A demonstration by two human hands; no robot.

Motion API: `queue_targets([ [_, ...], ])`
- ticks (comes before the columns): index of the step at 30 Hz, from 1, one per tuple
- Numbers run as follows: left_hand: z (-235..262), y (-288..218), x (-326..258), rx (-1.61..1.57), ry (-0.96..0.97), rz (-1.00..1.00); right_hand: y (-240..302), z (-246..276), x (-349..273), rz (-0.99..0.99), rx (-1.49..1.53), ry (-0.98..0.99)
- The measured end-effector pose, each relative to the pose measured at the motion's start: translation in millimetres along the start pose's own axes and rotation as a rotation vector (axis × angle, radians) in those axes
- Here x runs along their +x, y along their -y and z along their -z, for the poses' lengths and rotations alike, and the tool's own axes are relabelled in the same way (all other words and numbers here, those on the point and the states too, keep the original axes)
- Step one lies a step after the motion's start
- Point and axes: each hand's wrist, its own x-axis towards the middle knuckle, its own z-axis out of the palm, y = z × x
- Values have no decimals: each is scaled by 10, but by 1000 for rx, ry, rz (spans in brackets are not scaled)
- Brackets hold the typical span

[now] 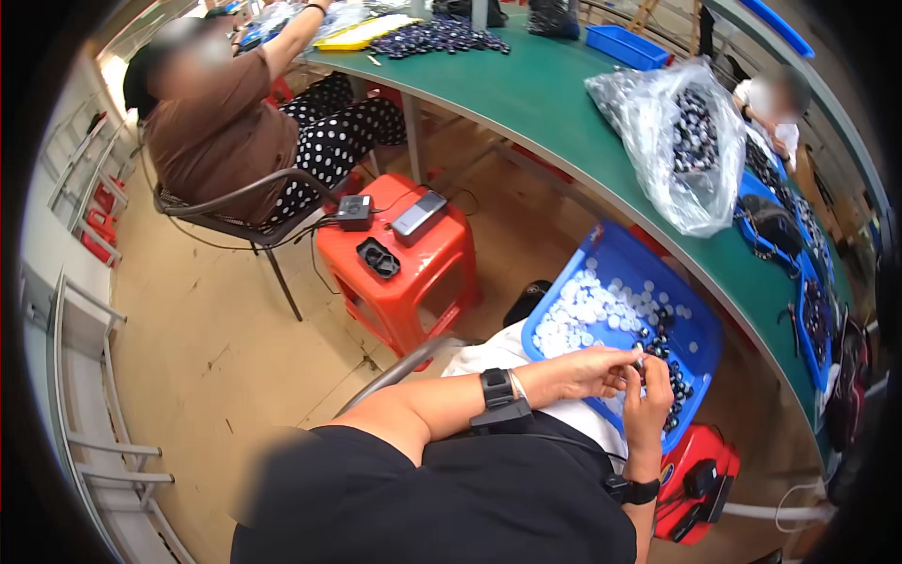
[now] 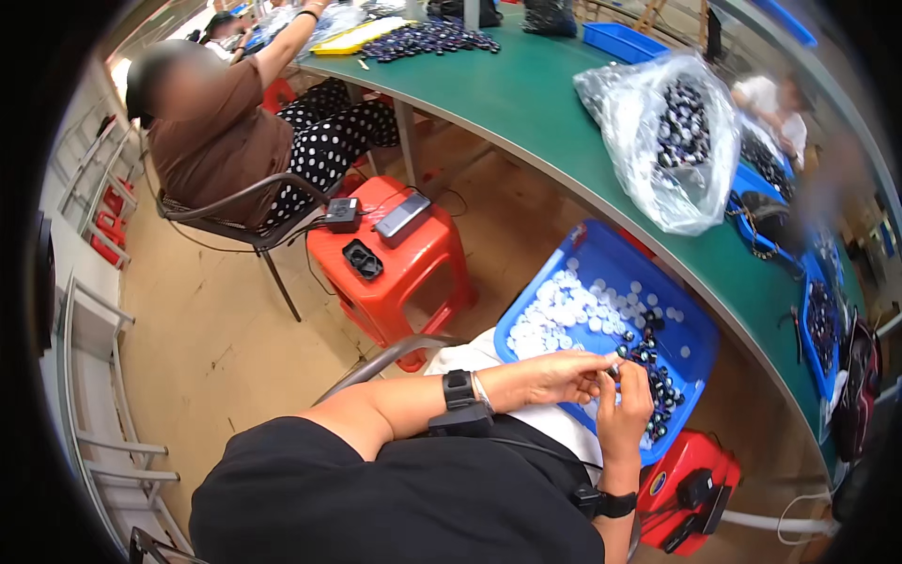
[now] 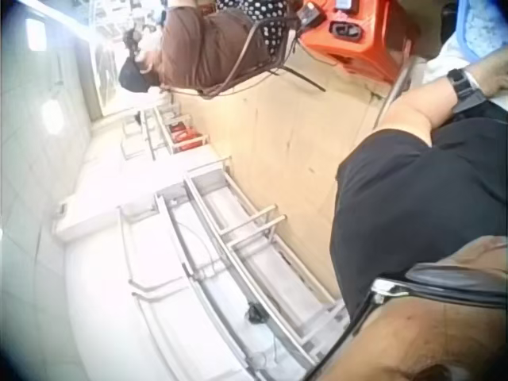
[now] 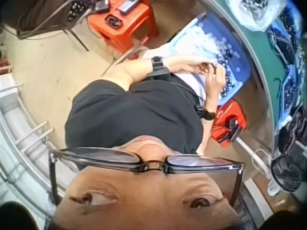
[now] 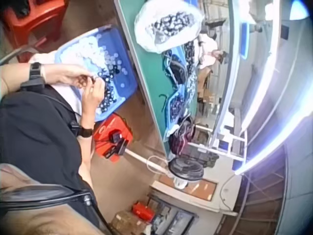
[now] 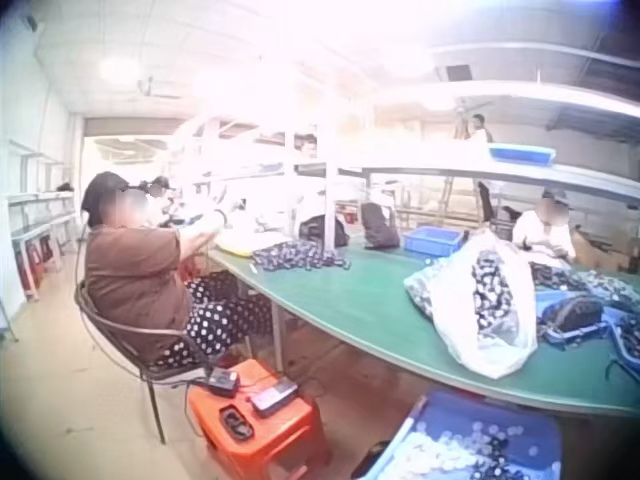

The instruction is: Assembling small plastic components by hand on a factory floor.

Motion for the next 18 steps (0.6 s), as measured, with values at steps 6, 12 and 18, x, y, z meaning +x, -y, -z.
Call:
queue_targets([
  [6, 28, -22, -50, 24, 6, 13, 69, -24, 3, 96, -147, -21],
  [12, -28, -73, -84, -26, 24, 2, 152, -36, 63, 6, 60, -82],
  [18, 1, -13, -52, -17, 71, 21, 65, -14, 18, -6, 44, -45],
])
